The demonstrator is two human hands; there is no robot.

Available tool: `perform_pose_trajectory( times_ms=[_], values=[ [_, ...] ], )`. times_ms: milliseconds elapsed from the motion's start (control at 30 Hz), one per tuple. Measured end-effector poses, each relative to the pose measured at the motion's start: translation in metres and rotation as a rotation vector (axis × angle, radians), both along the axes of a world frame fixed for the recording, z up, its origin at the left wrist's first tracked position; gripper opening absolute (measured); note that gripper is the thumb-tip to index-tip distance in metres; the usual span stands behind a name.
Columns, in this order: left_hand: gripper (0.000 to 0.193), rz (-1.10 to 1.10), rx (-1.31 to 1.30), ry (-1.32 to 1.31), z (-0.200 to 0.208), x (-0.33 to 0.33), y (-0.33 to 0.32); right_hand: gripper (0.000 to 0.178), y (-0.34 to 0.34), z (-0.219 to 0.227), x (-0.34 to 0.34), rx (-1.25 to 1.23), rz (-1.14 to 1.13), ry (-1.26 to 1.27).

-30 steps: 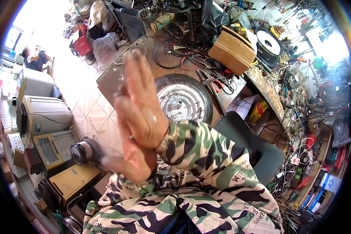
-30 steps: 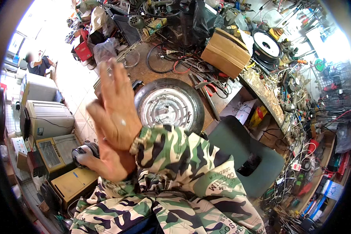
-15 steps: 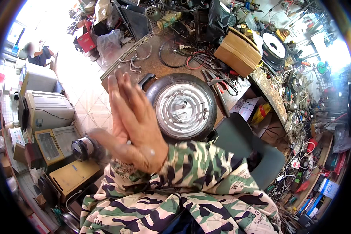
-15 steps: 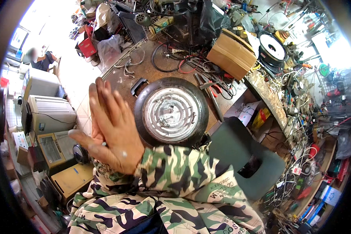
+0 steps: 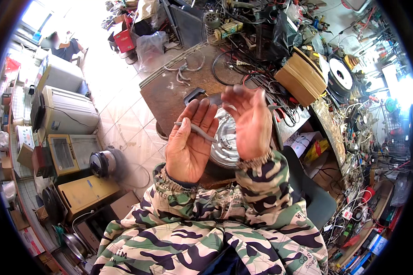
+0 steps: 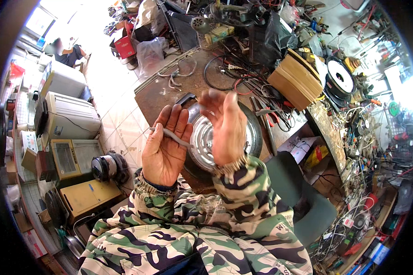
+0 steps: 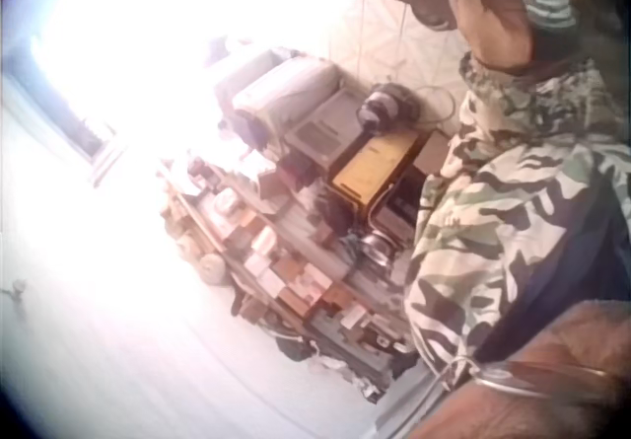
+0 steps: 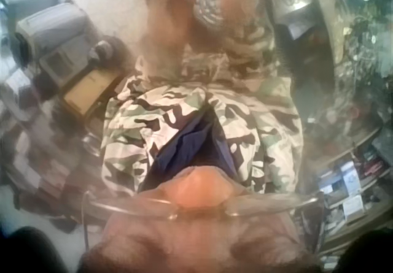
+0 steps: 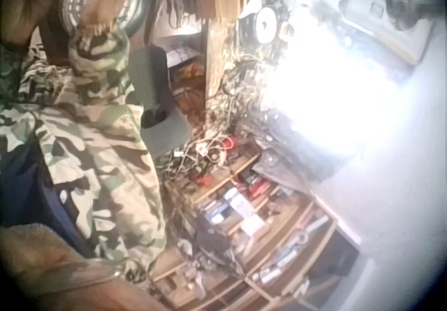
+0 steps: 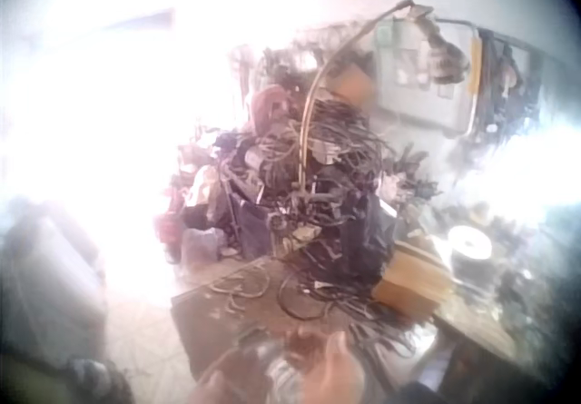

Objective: The person works on a circular metal part placed on a cluttered workbench. They use a small tool to scrape or adjust the surface, then use their fingers to press and test small components on the part. The person continues to manipulate the part and tool throughout the clip.

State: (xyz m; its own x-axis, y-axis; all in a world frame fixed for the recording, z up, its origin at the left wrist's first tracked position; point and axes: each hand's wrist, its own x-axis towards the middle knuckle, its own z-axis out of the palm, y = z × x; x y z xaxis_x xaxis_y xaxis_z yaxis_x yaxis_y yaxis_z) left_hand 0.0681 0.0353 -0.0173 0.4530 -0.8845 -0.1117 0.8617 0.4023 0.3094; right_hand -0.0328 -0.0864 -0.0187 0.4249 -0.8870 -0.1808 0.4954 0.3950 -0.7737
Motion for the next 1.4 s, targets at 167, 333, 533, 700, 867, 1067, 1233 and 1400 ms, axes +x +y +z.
perform_pose_trajectory(
  times_ms=[167,333,533,700,867,1067,1233,1400],
  values=[
    [0.038,-0.050,-0.034,0.001,-0.009,0.004,0.003,0.042,0.057,-0.002,-0.023,-0.165,0.369,0.141],
    [0.034,-0.028,0.257,-0.472,-0.020,0.004,0.022,0.027,0.080,-0.009,-0.039,-0.112,0.355,0.461],
    [0.023,-0.410,0.476,-0.759,-0.054,0.014,0.071,0.015,0.103,-0.036,-0.079,-0.357,0.374,0.636],
    [0.024,-0.535,0.731,-0.579,-0.061,0.004,0.079,0.013,0.123,-0.058,-0.101,-0.143,0.284,0.621],
    [0.024,-0.547,0.707,-0.666,-0.081,0.008,0.077,0.019,0.113,-0.061,-0.101,-0.400,0.201,0.829],
    [0.018,-0.473,0.755,-1.244,-0.095,0.017,0.033,0.021,0.095,-0.075,-0.085,-0.935,-0.006,1.047],
    [0.019,-0.348,0.659,-1.586,-0.099,0.023,0.009,0.021,0.093,-0.086,-0.072,-1.031,-0.043,1.157],
    [0.018,-0.309,0.518,-1.687,-0.100,0.029,0.001,0.021,0.094,-0.095,-0.067,-1.067,-0.079,1.190]
  ],
)
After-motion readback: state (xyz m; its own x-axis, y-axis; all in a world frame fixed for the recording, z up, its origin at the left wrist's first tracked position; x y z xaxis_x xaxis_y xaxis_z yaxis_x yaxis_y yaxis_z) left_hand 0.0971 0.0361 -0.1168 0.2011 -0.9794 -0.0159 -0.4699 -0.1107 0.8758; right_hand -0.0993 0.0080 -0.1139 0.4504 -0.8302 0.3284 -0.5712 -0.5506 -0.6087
